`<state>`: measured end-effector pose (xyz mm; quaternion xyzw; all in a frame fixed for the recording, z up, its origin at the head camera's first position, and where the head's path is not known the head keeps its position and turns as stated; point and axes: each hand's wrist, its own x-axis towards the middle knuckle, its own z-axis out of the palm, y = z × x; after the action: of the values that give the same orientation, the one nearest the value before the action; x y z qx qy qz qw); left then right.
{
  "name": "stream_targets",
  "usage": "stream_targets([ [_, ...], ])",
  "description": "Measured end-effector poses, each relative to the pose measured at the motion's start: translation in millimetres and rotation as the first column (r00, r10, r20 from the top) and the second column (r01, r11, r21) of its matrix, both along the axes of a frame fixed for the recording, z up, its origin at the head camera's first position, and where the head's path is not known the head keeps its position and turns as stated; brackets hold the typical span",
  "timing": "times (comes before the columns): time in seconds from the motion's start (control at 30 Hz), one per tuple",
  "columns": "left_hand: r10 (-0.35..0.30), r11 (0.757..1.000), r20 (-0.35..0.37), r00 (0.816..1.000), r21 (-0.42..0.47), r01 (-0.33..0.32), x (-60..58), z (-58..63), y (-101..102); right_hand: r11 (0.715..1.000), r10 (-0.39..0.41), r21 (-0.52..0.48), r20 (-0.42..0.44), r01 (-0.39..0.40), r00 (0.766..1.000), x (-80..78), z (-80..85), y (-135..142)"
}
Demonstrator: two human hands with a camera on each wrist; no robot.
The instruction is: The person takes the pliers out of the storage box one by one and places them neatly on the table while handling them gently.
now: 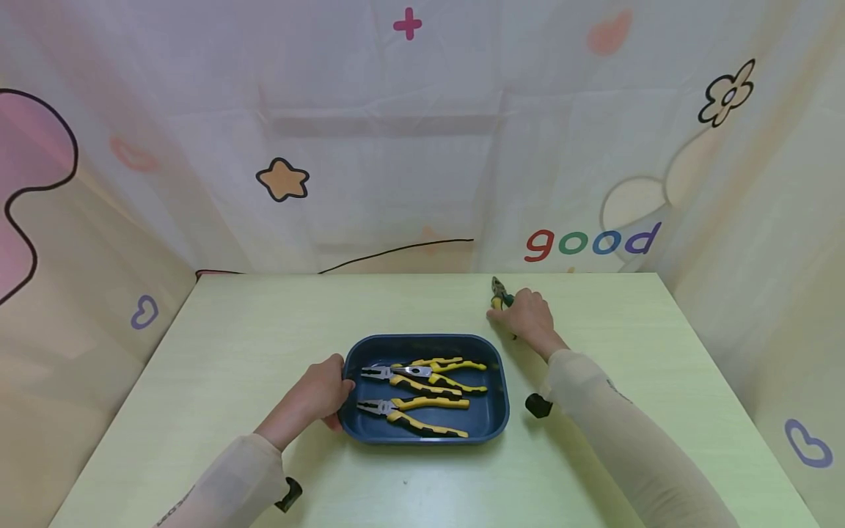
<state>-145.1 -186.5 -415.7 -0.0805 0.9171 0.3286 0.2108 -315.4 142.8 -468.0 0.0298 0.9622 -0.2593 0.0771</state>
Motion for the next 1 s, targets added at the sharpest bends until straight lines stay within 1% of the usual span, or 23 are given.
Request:
stream_targets([
  [0.1, 0.003, 1.000, 0.002, 1.000, -0.004, -0.003, 0.4, 0.2, 0.1, 1.000, 0.007, -0.007, -0.010, -0.007, 1.000, 0.7, -0.4, -0.3],
  [0.43, 0.008, 1.000, 0.002, 1.000, 0.001, -0.008, 0.7, 0.8, 0.1, 0.999, -0.014, -0.030, -0.003, 0.014, 1.000, 3.2, -1.1, -2.1],
  [0.7, 0.020, 1.000, 0.004, 1.000, 0.005, -0.020, 1.1, 0.7, 1.1, 1.000, -0.008, -0.020, -0.031, 0.008, 0.999, 6.3, -3.4, -2.2],
  [1.0, 0.013, 1.000, -0.002, 1.000, 0.007, -0.013, 0.9, 0.6, 0.6, 1.000, 0.006, -0.006, -0.047, -0.006, 0.999, 5.5, -4.7, -2.4],
])
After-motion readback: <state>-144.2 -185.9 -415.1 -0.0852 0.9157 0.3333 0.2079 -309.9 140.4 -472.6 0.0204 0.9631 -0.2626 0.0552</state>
